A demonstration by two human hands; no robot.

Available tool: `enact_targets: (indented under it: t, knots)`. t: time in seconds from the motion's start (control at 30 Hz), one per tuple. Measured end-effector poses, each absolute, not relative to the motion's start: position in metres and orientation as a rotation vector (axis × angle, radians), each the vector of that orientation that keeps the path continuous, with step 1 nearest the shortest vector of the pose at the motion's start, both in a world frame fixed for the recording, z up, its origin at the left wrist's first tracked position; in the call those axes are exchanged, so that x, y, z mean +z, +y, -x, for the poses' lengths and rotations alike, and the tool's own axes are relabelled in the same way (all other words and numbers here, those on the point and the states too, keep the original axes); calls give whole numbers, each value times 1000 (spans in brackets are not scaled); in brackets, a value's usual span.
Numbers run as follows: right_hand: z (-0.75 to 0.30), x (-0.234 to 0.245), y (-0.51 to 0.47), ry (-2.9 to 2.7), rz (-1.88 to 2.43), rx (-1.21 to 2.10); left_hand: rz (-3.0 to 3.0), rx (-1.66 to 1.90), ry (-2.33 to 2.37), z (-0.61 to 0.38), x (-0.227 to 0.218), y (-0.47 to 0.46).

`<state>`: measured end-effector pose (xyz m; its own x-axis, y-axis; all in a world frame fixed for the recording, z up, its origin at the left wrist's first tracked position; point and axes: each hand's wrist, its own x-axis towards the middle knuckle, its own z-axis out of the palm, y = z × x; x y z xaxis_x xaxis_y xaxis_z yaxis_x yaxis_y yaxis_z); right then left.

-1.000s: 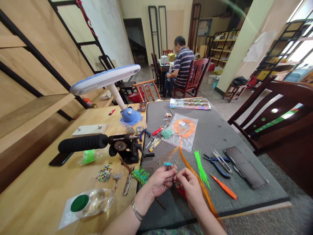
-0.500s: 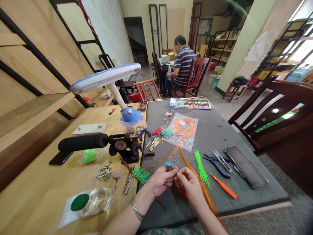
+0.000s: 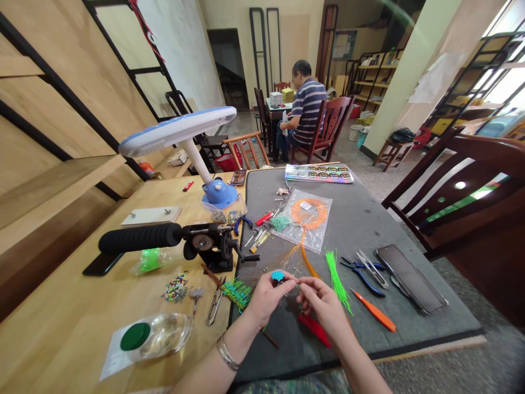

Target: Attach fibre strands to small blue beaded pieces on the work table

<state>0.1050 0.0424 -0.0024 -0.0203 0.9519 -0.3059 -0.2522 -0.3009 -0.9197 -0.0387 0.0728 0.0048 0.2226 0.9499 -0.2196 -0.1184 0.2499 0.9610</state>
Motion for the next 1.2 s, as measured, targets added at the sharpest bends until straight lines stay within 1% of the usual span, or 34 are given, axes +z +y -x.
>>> enact_targets:
  t: [0.13, 0.33, 0.57, 0.7, 0.93, 1.13, 1.2]
  knots:
    - [-106, -5, 41, -909, 1263, 1493, -1188, 996, 1068, 38, 11, 72]
    - [-109, 4, 38, -997, 1316, 1281, -1235, 1023, 1086, 37, 17, 73]
    - [-104, 12, 39, -889, 1195, 1516, -1239, 1030, 1072, 33, 17, 72]
    - [-105, 10, 38, -766, 1196, 1500, -1233, 995, 1083, 36, 13, 71]
    - [-111, 16, 37, -654, 1100, 1530, -1327, 760, 943, 41, 6, 67]
    - [-109, 19, 33, -668, 1080, 1523, -1262, 758, 846, 39, 8, 66]
    - [-110, 17, 33, -720, 1101, 1476, -1240, 773, 860, 39, 9, 67]
